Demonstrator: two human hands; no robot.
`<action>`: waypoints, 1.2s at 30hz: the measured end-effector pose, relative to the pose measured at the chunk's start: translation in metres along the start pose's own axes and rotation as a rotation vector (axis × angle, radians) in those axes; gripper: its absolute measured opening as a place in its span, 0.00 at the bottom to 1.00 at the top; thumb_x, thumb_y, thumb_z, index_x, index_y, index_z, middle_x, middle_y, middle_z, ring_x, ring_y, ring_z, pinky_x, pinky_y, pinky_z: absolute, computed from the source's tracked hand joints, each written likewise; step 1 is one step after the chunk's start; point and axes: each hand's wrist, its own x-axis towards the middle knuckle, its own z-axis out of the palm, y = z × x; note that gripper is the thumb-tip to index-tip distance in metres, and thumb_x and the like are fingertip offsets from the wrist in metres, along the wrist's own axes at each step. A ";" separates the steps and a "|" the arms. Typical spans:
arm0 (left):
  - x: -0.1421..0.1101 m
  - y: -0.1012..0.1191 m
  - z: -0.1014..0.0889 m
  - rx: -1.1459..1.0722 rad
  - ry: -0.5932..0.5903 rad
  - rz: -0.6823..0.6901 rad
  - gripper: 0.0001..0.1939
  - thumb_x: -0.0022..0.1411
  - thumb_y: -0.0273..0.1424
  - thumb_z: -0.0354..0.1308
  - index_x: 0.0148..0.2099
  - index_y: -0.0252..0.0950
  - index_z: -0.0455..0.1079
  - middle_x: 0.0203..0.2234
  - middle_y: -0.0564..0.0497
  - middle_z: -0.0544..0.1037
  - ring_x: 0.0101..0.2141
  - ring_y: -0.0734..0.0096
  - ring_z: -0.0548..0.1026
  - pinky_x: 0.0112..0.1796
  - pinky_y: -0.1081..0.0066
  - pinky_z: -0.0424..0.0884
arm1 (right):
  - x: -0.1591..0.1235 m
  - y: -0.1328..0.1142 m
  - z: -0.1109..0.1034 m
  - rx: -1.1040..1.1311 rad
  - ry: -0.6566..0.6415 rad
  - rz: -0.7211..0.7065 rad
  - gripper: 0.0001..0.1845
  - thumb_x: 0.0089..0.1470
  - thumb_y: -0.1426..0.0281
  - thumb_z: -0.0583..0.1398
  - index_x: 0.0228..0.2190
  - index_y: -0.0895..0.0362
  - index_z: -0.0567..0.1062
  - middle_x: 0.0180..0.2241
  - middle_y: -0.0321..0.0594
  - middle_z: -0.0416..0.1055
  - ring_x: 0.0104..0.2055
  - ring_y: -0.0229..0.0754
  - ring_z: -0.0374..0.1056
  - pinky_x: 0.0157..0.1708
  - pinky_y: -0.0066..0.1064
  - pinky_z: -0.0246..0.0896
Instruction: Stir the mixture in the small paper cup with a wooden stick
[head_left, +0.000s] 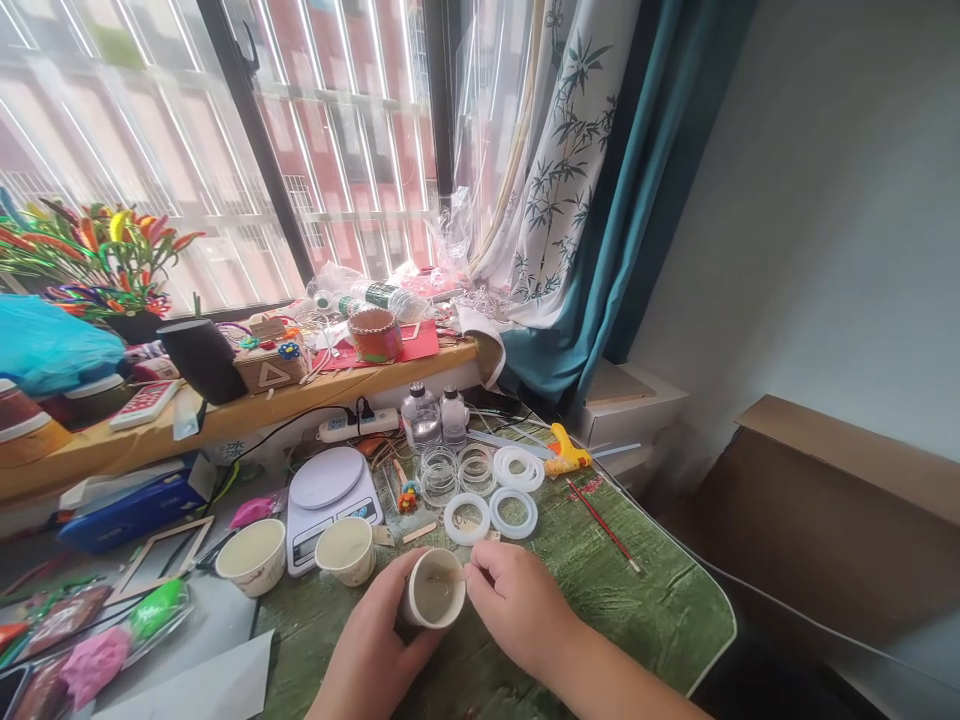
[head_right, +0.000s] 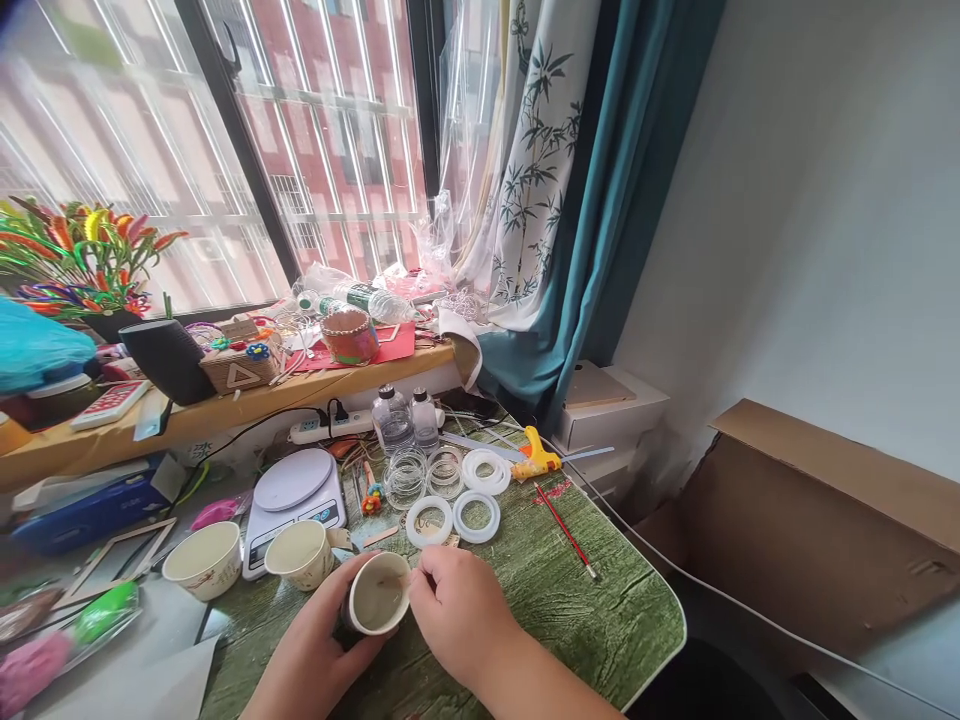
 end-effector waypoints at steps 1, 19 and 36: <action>0.000 0.000 0.000 -0.001 -0.001 0.004 0.28 0.56 0.31 0.66 0.60 0.43 0.75 0.55 0.45 0.82 0.55 0.50 0.81 0.56 0.53 0.79 | 0.000 0.002 0.002 0.068 -0.028 0.036 0.18 0.58 0.70 0.57 0.21 0.55 0.56 0.21 0.31 0.55 0.26 0.36 0.51 0.28 0.31 0.40; 0.001 -0.001 0.000 0.003 -0.016 -0.031 0.30 0.58 0.33 0.66 0.63 0.43 0.72 0.58 0.45 0.80 0.58 0.48 0.79 0.59 0.51 0.75 | 0.017 -0.010 -0.013 0.597 -0.030 0.196 0.11 0.54 0.64 0.57 0.22 0.53 0.63 0.20 0.29 0.52 0.24 0.36 0.46 0.24 0.29 0.41; 0.002 -0.008 0.003 -0.016 0.000 -0.011 0.29 0.56 0.33 0.67 0.61 0.44 0.73 0.57 0.45 0.81 0.56 0.48 0.80 0.57 0.51 0.77 | 0.022 -0.011 -0.008 0.502 -0.070 0.078 0.13 0.60 0.65 0.55 0.24 0.54 0.64 0.21 0.30 0.54 0.25 0.36 0.50 0.27 0.29 0.45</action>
